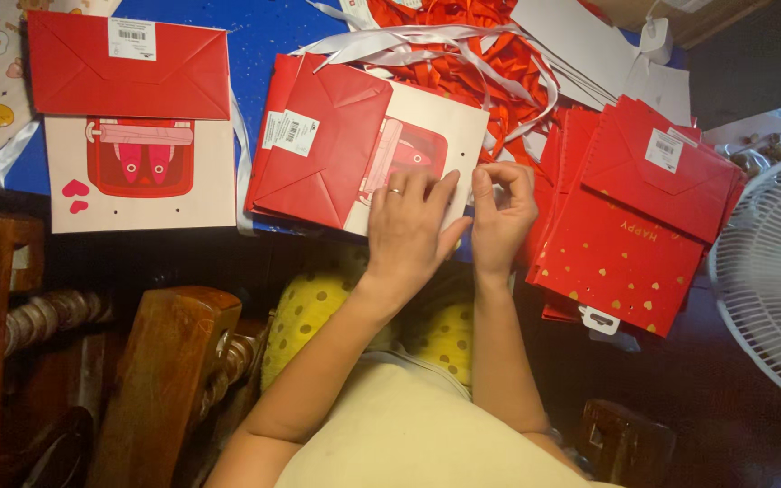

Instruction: The person assembles red Valentine's Day gift boxes by inserting white ribbons through the handle slots and folding the flaps to close them. The person handles multiple boxes one at a time, threading ribbons and stacking the finished boxes on the table.

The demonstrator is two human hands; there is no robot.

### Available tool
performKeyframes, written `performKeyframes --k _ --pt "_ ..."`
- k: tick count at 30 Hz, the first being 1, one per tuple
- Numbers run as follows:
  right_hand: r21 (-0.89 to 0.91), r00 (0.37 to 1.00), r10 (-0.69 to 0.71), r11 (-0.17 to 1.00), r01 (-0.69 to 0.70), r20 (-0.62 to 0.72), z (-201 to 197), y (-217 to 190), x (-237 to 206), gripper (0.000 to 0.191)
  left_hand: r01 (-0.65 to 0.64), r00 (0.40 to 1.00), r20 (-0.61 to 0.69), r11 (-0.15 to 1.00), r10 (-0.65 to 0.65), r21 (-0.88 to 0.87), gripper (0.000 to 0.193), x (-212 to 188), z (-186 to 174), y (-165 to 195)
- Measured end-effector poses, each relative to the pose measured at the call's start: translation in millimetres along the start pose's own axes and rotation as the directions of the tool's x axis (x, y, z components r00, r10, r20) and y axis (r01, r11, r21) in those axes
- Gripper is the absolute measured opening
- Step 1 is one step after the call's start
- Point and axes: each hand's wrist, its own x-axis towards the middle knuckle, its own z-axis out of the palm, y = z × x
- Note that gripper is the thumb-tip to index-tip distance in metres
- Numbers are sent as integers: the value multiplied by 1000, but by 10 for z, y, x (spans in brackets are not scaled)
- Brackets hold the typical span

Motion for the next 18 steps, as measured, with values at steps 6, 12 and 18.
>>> performKeyframes --k 6,12,18 --pt "-34 999 -49 998 49 19 -117 49 -135 8 26 994 100 991 -39 130 72 7 106 90" --pt "-119 993 -104 987 111 60 -138 -157 -146 8 323 932 238 925 -274 -201 29 -10 -167 -204" --pt "-312 784 -338 779 544 521 -75 -351 -118 20 136 990 -23 991 -136 -4 11 21 -468 -111"
